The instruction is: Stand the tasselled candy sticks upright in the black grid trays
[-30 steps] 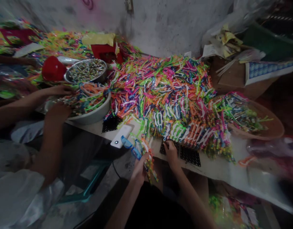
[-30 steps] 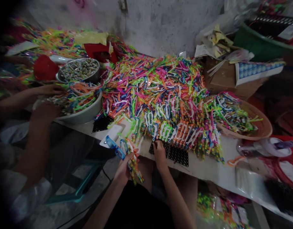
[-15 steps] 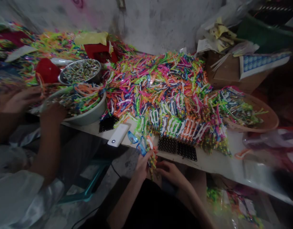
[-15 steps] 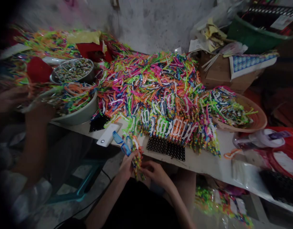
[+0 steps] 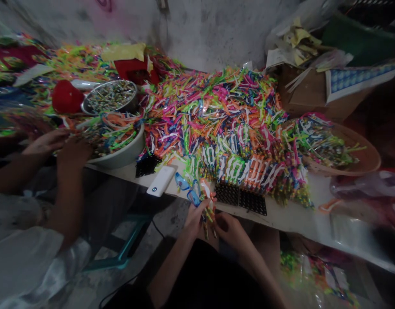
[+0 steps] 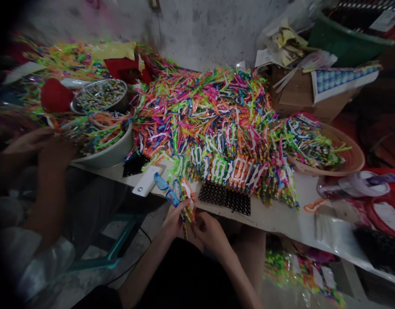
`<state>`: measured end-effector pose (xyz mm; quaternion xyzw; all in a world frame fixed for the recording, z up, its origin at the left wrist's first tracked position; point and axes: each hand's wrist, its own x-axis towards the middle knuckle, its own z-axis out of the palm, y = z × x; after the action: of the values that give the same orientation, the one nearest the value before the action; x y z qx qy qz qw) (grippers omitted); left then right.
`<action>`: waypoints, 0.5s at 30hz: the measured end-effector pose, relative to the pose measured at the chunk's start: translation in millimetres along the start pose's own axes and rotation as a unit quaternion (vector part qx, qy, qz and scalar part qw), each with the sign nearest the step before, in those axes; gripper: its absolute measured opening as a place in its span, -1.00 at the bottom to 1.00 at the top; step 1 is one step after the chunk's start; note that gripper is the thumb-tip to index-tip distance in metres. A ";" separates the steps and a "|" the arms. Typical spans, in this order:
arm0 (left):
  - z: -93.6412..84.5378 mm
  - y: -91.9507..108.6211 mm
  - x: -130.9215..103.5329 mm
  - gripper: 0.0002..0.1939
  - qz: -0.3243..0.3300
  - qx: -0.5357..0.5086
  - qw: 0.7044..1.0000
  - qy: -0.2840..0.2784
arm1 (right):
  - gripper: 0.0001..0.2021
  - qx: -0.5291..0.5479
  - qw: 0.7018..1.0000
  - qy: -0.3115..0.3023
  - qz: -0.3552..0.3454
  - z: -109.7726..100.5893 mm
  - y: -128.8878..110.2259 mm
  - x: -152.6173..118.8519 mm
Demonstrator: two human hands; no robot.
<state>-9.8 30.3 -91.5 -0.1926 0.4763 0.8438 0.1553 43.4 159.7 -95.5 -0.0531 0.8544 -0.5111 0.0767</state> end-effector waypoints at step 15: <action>-9.0 6.2 -2.0 -0.53 -0.021 0.007 0.999 0.035 | -0.74 0.041 0.975 0.219 -0.021 -41.1 37.2 60.8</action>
<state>-9.3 19.2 -90.2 -0.2309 0.4836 0.8295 0.1572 -24.4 202.6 -113.8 0.0454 0.8276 -0.5463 -0.1208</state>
